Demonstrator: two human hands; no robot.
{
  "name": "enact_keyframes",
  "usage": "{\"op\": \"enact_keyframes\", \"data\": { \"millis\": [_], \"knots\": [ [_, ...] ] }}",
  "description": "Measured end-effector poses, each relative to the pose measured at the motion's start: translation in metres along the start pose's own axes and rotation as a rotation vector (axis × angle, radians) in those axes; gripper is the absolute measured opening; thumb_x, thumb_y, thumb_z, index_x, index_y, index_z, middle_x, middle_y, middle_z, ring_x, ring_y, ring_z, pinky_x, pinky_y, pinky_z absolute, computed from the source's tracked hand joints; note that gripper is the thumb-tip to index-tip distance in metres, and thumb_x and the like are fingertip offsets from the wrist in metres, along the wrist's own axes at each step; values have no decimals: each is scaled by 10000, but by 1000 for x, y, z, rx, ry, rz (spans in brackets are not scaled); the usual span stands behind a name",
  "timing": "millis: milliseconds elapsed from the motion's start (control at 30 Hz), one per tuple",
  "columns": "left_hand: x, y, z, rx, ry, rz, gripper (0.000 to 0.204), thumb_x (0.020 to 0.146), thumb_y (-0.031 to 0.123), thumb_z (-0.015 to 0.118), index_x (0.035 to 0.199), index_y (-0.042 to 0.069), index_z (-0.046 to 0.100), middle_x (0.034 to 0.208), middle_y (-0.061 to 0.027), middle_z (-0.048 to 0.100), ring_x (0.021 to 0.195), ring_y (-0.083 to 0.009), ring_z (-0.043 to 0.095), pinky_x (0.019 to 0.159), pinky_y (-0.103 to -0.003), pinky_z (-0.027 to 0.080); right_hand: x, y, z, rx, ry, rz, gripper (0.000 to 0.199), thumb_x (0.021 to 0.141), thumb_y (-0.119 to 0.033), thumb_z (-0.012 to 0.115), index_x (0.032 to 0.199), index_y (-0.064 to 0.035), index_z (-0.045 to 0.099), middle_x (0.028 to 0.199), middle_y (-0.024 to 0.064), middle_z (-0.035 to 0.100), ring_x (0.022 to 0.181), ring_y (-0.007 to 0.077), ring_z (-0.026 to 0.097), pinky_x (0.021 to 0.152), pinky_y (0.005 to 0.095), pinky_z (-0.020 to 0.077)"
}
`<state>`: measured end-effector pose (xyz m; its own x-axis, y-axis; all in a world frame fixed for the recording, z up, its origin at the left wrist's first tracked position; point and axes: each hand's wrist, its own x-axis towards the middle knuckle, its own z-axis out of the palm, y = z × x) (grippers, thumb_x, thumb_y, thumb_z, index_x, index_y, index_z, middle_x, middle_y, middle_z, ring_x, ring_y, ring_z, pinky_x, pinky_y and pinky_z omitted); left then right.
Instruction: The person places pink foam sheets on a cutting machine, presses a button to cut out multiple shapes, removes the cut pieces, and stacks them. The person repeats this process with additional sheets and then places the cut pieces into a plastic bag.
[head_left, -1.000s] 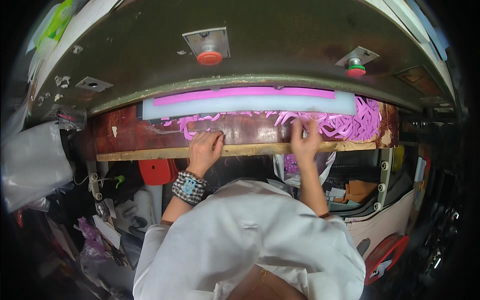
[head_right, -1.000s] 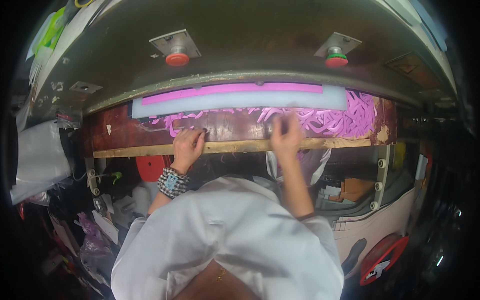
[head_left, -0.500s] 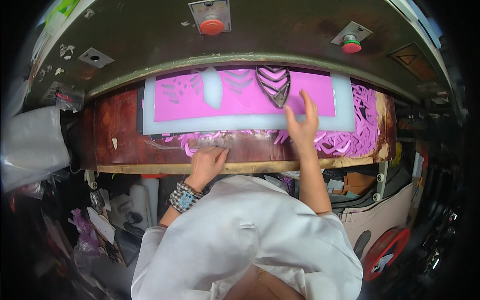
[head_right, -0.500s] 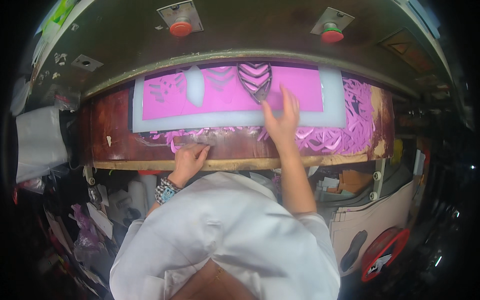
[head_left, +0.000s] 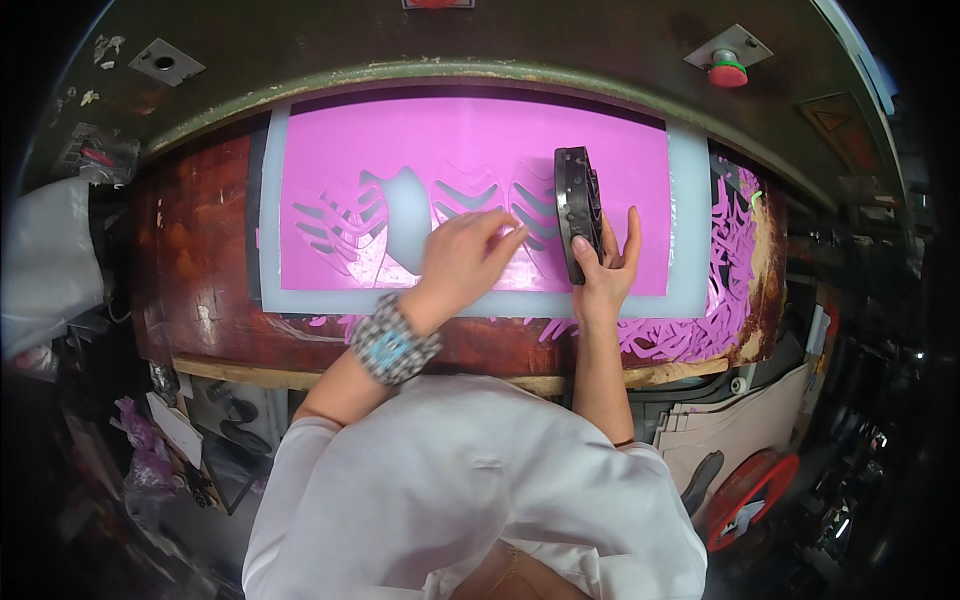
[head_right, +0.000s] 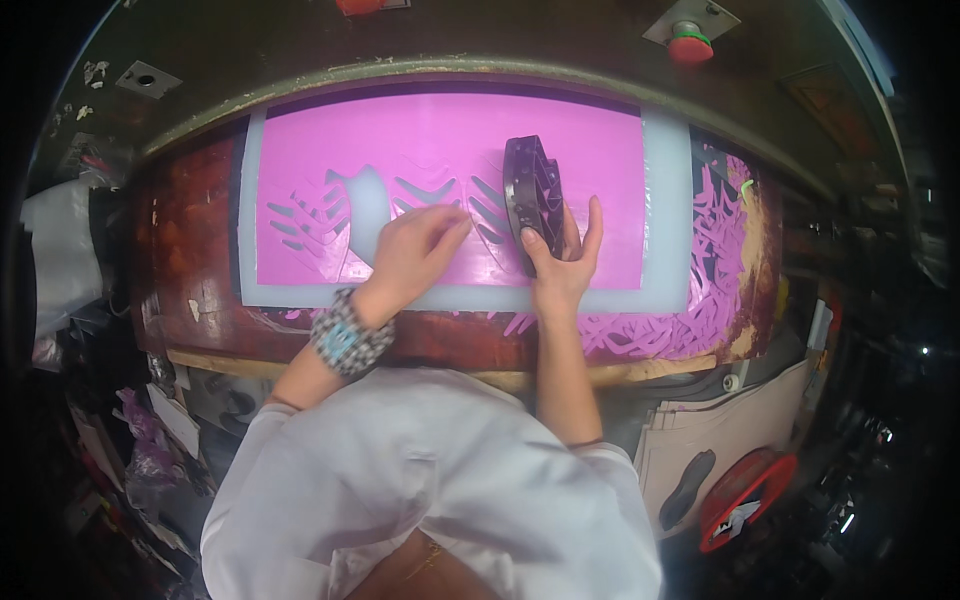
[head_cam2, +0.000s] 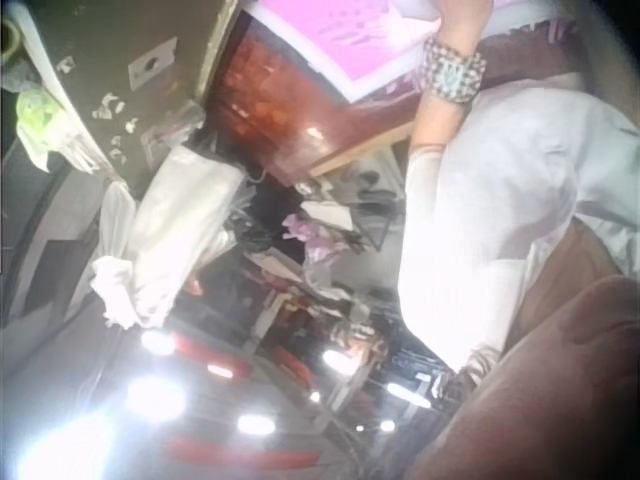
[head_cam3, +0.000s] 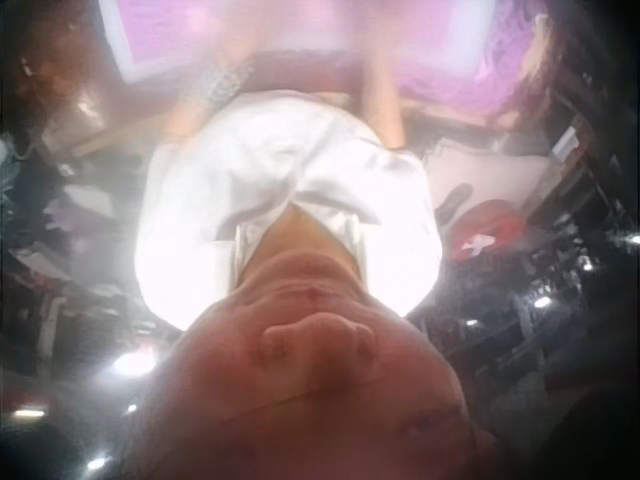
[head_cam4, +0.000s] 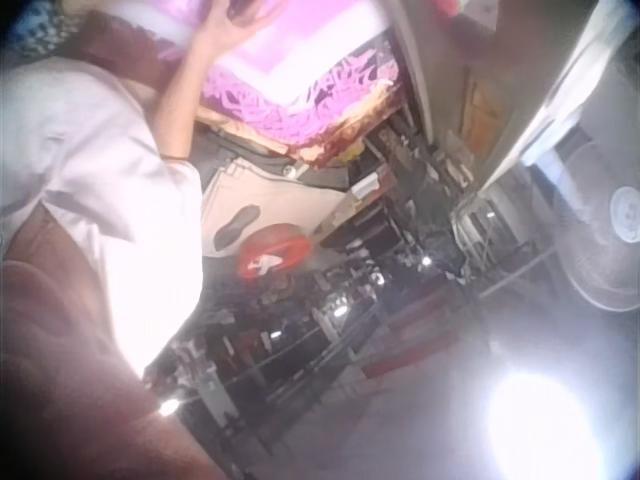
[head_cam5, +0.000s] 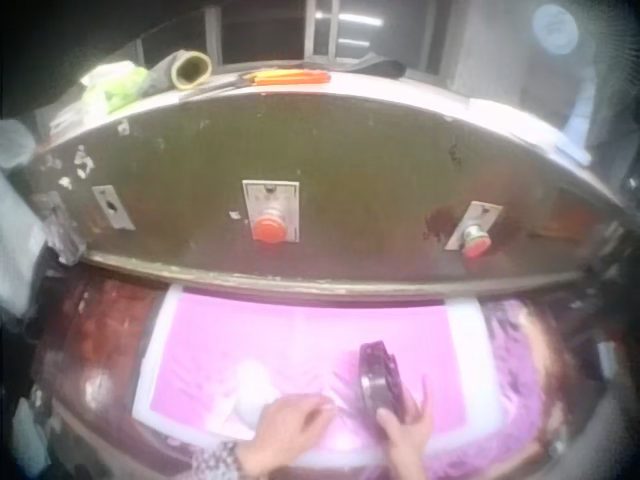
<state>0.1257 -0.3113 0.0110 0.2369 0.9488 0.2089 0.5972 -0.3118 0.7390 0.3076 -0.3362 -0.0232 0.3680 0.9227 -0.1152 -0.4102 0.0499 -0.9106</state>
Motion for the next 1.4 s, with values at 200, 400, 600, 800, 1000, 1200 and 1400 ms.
{"op": "enact_keyframes", "data": {
  "millis": [200,400,600,800,1000,1200,1400],
  "knots": [
    [18,9,40,167,8,160,120,832,134,655,917,50,641,780,-103,595,780,-308,578,757,-417,446,1,-12,-7,205,70,129,957,769,28,743,1502,-76,137,1380,245,443,1156,241,530,961,337,445],
    [4,-24,12,161,135,267,154,796,112,687,934,48,661,843,-88,575,828,-281,552,747,-400,440,13,-27,-31,-528,83,-230,1002,724,-24,792,1485,-11,140,1414,239,391,1229,280,471,1027,362,394],
    [62,-51,-6,384,307,159,118,782,94,690,890,45,690,821,-70,579,798,-262,554,718,-381,442,46,-6,-25,-856,102,-476,1016,667,-105,838,1456,39,215,1409,264,378,1305,369,403,1086,402,333],
    [110,-52,-3,330,274,240,99,801,72,666,886,23,658,799,-118,595,791,-313,574,720,-413,469,94,-8,-19,-730,98,-454,852,803,-151,745,1457,20,227,1397,251,403,1305,336,411,1079,401,337],
    [69,-48,-49,70,-137,178,60,816,62,645,857,18,642,812,-136,623,786,-336,599,706,-418,478,151,-57,1,-601,327,-587,671,950,-218,546,1465,28,194,1435,259,341,1331,377,344,1089,445,297],
    [39,-72,-54,221,-91,139,72,811,90,665,865,43,656,754,-111,599,723,-297,590,663,-381,470,238,-107,46,-1126,404,-963,914,943,-501,448,1446,137,28,1491,387,31,1404,501,51,1148,544,59],
    [62,-89,-46,314,40,88,63,820,112,667,852,60,652,718,-87,556,697,-268,567,640,-380,466,251,-88,54,-944,449,-947,994,910,-511,540,1459,107,-12,1527,324,-24,1434,439,-6,1156,518,25]
  ]
}}
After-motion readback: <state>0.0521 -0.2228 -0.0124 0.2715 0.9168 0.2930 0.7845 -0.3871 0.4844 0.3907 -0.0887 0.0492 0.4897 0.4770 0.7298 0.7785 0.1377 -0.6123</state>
